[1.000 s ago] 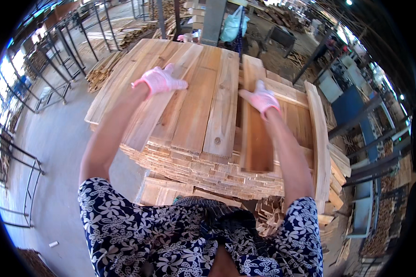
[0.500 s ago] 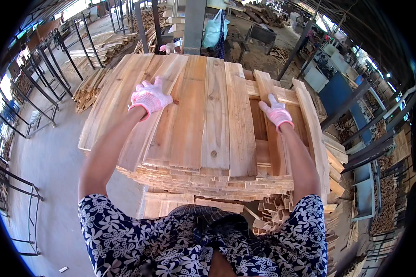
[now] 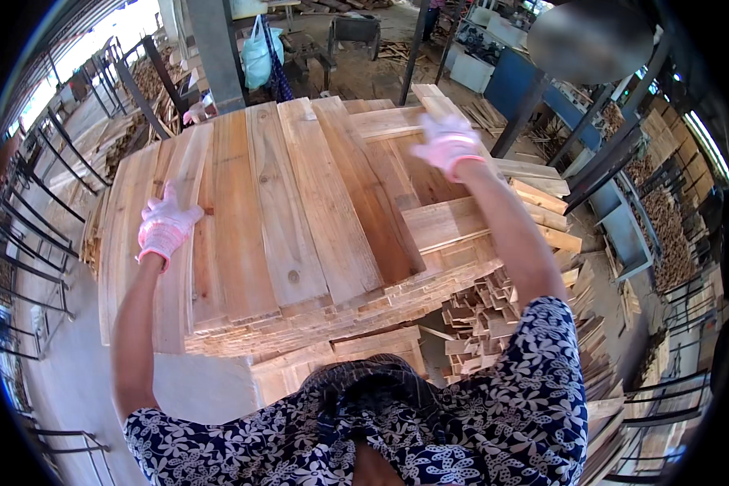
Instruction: The person picks up multiple wooden planks from a large pile and stacks them onto a growing stack. The person wears pink gloves and handles the wood by hand, repeatedly lifting and placing the planks in a repetitive cycle.
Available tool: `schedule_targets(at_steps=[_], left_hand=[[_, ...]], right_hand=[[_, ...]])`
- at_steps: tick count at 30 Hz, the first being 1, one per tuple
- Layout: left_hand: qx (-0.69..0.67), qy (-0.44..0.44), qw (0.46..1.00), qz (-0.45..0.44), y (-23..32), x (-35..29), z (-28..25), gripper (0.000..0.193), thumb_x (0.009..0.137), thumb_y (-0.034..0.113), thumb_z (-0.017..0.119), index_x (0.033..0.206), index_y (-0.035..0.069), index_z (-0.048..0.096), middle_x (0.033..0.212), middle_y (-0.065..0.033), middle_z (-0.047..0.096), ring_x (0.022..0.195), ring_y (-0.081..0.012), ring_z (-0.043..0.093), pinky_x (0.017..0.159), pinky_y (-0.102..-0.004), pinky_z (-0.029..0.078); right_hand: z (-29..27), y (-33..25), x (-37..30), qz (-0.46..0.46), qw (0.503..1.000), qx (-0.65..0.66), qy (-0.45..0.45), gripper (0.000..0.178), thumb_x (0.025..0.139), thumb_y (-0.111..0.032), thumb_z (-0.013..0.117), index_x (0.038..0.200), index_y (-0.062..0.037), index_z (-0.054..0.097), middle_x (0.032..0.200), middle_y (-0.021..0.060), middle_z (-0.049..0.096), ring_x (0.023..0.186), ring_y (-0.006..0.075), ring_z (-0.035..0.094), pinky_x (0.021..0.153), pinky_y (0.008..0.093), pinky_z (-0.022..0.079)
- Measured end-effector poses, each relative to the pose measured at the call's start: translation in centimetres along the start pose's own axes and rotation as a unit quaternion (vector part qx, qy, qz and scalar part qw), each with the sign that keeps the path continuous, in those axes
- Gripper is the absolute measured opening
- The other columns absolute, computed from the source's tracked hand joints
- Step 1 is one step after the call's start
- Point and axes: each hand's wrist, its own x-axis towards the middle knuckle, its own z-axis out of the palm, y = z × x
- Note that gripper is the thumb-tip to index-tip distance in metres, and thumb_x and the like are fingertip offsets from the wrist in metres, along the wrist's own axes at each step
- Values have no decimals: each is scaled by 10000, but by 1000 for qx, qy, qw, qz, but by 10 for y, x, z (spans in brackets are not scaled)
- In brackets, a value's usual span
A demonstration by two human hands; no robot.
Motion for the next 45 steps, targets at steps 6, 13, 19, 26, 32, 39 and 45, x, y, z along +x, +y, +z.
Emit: schedule_targets(at_steps=[6,13,19,26,32,39,45], left_hand=[[13,16,1000,24,10,14,6,1003,829,581,675,1629,191,213,1488,-308,426,1395,-494,404,1116,-541,410],[-14,24,1000,13,0,10,11,991,817,575,695,1620,201,251,1486,-308,438,1405,-491,401,1120,-532,411],[-27,19,999,11,10,7,0,988,809,573,706,1609,170,291,1508,-280,438,1412,-469,404,1125,-516,413],[-21,1,1000,-5,21,-5,-12,975,837,559,688,1624,172,262,1558,-257,388,1433,-438,388,1136,-510,408],[-24,0,1000,-5,15,-8,-12,997,823,592,700,1613,163,269,1546,-275,394,1416,-462,404,1136,-526,404],[-51,21,998,11,4,4,6,1044,761,618,744,1587,155,305,1510,-304,420,1393,-495,410,1112,-557,409],[-69,39,995,67,8,5,-4,963,752,582,759,1558,238,359,1426,-316,497,1357,-487,458,1101,-565,413]], right_hand=[[54,123,13,130,974,173,-70,1026,809,-549,732,1635,-171,254,1539,216,467,1444,394,417,1147,445,400],[-5,139,31,39,943,329,-34,1029,860,-551,706,1608,-7,256,1632,185,360,1520,284,325,1229,341,261],[39,31,86,-103,944,313,24,907,929,-684,544,1523,-6,444,1502,199,533,1404,301,491,1172,368,349],[59,-131,57,13,978,203,37,654,985,-637,403,1376,-137,558,1380,257,572,1283,433,568,1038,542,488],[57,-139,36,-15,983,172,56,584,999,-580,440,1364,-143,569,1329,287,585,1202,452,612,973,544,529],[83,-139,55,-60,972,216,65,550,1012,-527,343,1280,-115,590,1300,280,621,1220,479,575,1029,538,480],[95,-118,64,-148,976,146,63,649,972,-576,440,1390,-90,538,1413,280,546,1286,447,558,1059,501,485]])
